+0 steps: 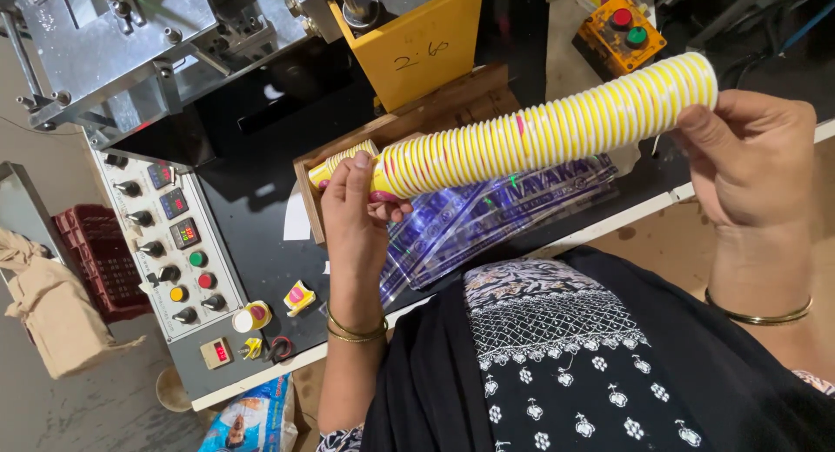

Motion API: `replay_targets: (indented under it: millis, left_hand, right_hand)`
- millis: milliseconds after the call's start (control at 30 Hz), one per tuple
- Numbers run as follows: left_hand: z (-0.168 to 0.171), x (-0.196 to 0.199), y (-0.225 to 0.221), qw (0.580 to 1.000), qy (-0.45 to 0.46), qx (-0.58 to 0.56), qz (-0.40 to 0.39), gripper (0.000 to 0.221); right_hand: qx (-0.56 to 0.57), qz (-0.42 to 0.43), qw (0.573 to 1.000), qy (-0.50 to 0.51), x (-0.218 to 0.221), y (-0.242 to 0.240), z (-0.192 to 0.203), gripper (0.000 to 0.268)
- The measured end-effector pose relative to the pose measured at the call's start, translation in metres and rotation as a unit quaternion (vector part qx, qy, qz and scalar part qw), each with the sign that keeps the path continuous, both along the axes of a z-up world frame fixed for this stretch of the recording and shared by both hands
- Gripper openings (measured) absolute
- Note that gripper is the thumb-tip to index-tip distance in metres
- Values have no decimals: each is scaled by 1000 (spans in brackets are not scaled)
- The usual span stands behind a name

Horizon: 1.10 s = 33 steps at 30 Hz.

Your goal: The person packages stacks of paper cups into plastic sleeves by hand, sliding stacks into the bags and tucking the ends.

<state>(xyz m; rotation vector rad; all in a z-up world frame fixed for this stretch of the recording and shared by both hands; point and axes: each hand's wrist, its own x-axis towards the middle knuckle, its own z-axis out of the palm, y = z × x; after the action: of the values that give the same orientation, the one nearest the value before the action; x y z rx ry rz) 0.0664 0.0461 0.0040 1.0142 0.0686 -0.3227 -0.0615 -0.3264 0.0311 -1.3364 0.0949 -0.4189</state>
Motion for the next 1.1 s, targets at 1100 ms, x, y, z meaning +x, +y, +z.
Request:
replay_targets:
  millis: [1100]
  left_hand:
    - [-98,57,-18,570,-321,756,33,65]
  right_hand:
    - [-325,-32,942,77,144,73,-177,41]
